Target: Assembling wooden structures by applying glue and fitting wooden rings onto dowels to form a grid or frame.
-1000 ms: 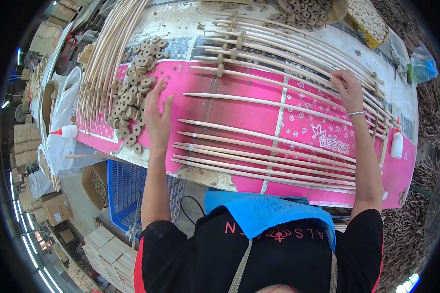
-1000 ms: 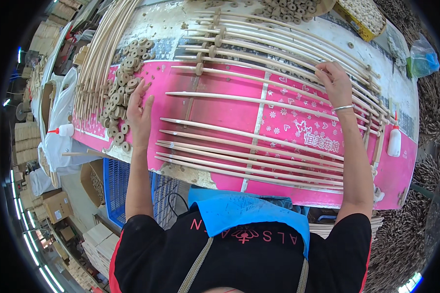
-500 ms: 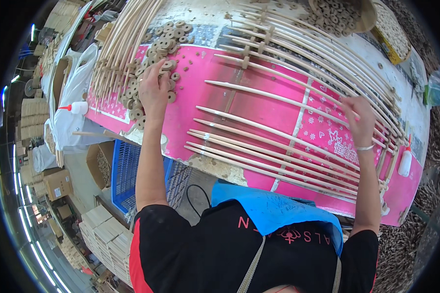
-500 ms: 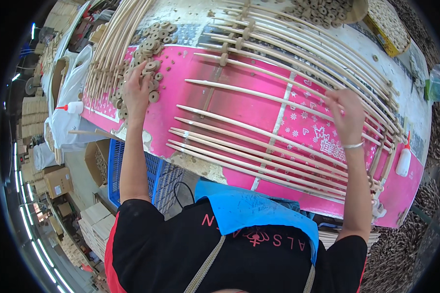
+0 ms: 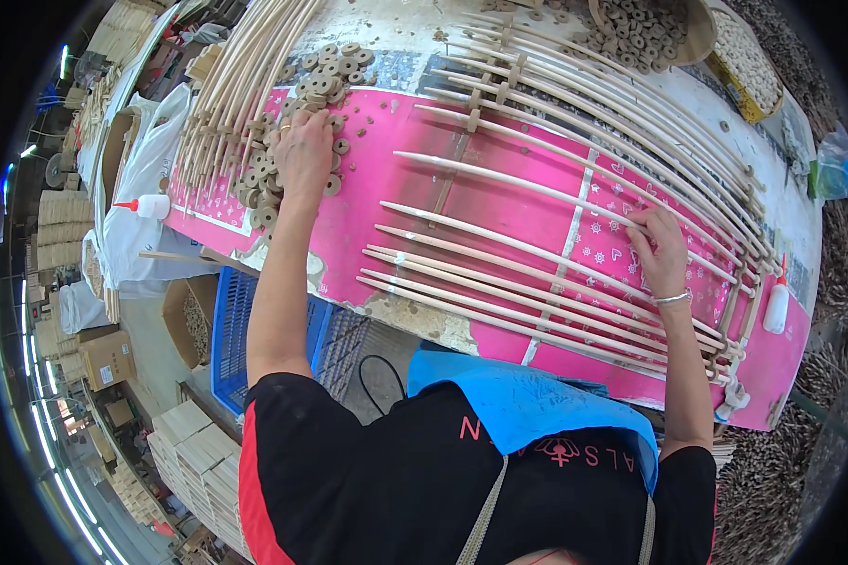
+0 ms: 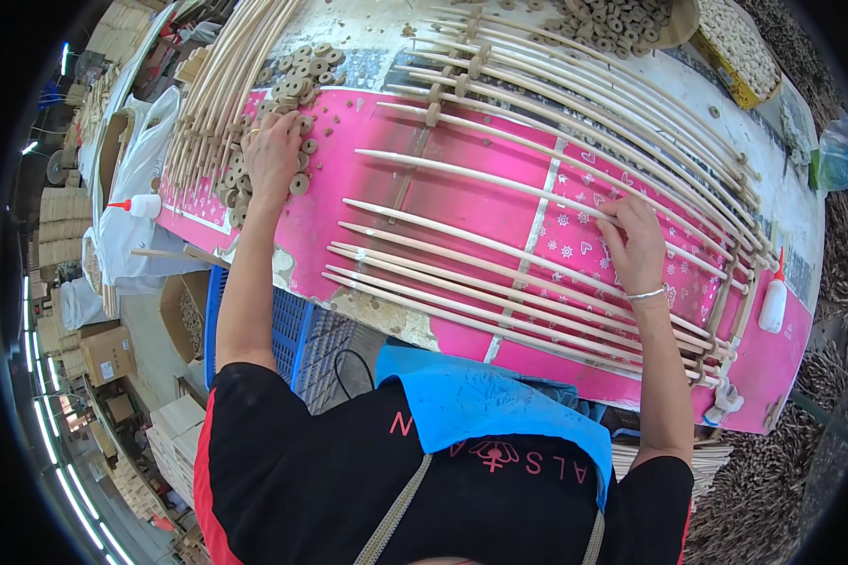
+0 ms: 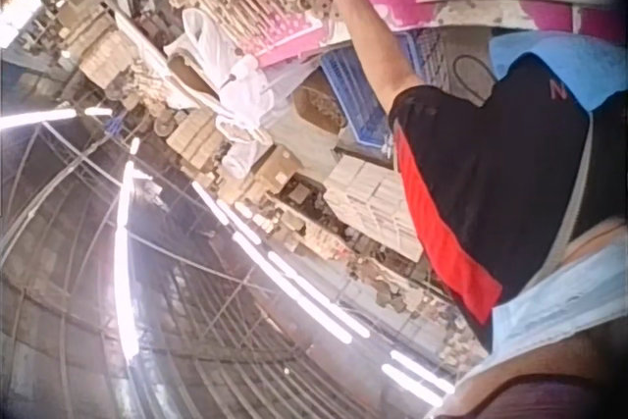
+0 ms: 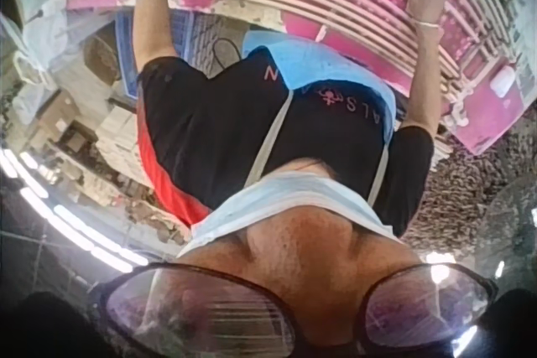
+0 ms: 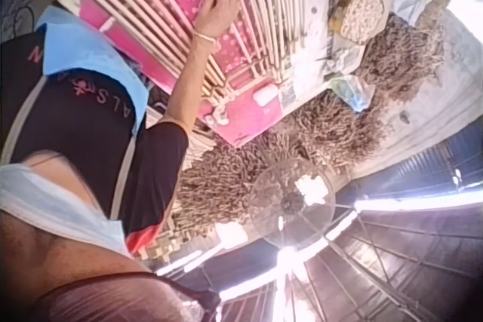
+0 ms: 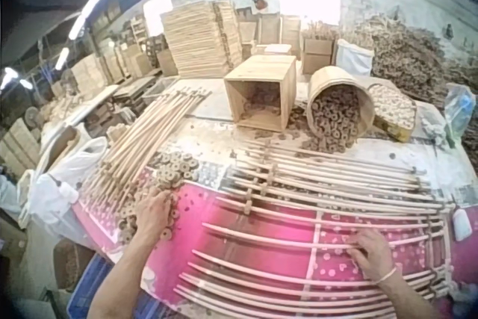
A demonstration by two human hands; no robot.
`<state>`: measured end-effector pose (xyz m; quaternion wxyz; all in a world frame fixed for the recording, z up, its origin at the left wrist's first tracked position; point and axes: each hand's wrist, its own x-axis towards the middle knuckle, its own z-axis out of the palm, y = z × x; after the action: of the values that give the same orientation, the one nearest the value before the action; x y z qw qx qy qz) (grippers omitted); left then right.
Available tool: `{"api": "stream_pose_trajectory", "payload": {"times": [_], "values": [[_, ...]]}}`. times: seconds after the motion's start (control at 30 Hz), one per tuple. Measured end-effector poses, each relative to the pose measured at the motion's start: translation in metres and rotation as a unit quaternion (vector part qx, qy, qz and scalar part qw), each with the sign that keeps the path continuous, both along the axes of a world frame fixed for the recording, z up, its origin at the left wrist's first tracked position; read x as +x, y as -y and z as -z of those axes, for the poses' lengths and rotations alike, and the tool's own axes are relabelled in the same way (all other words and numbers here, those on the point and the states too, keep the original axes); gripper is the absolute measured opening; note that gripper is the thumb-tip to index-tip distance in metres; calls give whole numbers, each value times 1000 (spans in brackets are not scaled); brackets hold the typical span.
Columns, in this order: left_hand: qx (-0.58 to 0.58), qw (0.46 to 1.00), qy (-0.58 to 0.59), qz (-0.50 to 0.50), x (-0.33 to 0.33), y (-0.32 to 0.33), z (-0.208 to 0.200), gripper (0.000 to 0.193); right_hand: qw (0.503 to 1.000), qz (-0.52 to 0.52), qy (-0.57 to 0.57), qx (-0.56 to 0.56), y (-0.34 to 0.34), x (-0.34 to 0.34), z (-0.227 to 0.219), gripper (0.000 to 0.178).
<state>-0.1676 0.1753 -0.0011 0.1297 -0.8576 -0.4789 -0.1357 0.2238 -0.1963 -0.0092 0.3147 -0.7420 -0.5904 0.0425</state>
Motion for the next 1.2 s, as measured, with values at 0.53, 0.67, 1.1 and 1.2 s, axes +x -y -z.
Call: {"api": "stream_pose_trajectory", "payload": {"times": [0.53, 0.67, 1.1, 1.2], "values": [[-300, 759, 577, 8, 33, 64, 7, 19, 996, 8, -83, 28, -2, -31, -15, 14], [-311, 736, 602, 20, 41, 73, 11, 20, 998, 11, -56, 3, 1, -35, -16, 14], [-192, 869, 451, 64, 67, 115, -3, 26, 997, 28, -69, 19, 1, -45, -20, 16], [-195, 874, 439, 69, 69, 117, -1, 29, 999, 25, -38, 3, 3, -43, -21, 16]]}}
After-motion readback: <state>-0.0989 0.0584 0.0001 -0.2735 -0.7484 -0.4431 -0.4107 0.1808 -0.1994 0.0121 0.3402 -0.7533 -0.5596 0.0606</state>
